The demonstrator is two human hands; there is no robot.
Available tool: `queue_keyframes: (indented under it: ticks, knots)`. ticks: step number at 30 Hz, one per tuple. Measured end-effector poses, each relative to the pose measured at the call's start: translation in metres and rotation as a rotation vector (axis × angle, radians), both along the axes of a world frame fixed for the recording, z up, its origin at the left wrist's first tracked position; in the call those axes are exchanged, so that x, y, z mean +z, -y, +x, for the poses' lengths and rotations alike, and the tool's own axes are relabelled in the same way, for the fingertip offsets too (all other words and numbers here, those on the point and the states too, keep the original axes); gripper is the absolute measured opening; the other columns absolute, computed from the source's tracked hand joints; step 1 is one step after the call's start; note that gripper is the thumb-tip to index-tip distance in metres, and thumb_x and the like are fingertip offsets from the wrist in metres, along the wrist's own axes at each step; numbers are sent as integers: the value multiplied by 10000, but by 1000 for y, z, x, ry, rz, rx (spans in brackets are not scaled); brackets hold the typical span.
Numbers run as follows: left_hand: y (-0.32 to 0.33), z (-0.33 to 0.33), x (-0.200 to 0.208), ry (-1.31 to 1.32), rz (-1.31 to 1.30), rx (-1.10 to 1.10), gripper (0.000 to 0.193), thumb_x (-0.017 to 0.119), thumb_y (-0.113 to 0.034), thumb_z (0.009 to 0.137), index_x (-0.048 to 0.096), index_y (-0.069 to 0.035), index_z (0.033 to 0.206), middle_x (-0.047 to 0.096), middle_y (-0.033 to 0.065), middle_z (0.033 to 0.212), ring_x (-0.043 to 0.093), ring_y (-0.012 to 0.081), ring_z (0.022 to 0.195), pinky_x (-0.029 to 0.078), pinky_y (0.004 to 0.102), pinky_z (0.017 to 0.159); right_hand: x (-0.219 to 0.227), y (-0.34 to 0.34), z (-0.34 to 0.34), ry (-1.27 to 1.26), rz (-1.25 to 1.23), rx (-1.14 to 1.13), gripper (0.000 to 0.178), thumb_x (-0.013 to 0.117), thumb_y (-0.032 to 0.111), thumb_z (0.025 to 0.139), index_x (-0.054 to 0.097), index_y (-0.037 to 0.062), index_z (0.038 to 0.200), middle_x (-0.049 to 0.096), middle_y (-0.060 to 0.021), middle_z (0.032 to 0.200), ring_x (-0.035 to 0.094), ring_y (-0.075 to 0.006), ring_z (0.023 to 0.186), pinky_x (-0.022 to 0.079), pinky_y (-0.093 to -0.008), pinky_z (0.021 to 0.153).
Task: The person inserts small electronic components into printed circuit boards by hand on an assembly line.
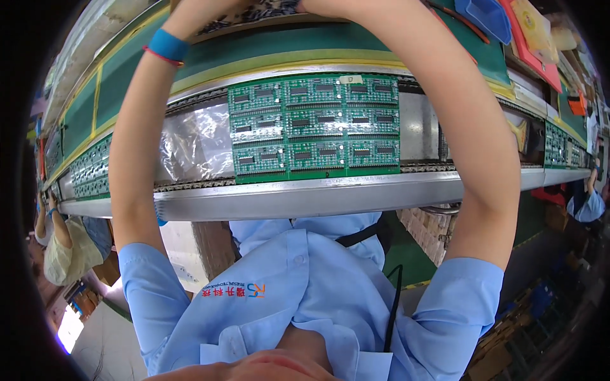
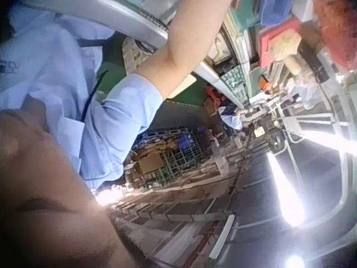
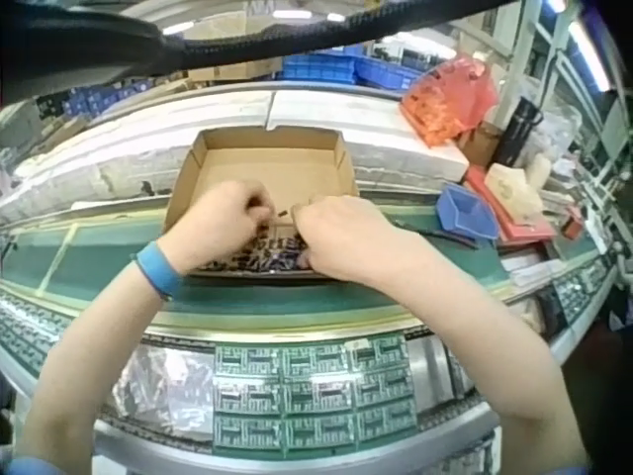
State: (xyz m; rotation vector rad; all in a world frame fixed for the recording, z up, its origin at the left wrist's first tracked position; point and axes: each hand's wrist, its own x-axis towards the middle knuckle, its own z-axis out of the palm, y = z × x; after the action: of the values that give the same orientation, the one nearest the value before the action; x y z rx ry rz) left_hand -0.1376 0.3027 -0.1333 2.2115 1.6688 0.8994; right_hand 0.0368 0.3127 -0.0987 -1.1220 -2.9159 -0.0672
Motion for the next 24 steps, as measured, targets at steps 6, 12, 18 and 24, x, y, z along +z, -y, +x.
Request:
queue_keyframes:
  ticks: [6,12,18,24]
  knots:
    - [-28,-78,-3,1393,-630,-301,219,367,-77,954,461,59,1097,530,109,921,525,147,774,470,228,633,-5,-2,-17,-228,-77,98,125,608,114,735,639,-6,747,629,-226,766,623,-362,766,491,-437,684]
    - [-31,-46,-1,1952,-436,39,192,372,3,920,394,110,1079,489,188,981,521,249,804,508,308,744,-22,-18,-8,-334,203,-19,137,581,134,740,646,16,719,625,-218,731,625,-361,741,492,-446,665]
    - [-42,-21,-42,2255,-383,-71,107,408,25,876,451,24,973,478,136,869,477,217,703,466,278,621,-11,-19,8,-349,166,-127,209,569,205,815,639,85,972,657,-142,829,630,-282,723,489,-372,658]
    - [-40,-20,-42,2456,-108,-1,104,484,73,817,514,-9,760,489,90,679,467,186,602,433,294,583,-6,-12,50,-674,-424,-64,228,519,209,906,592,68,1069,667,-11,905,581,-68,700,433,-202,578]
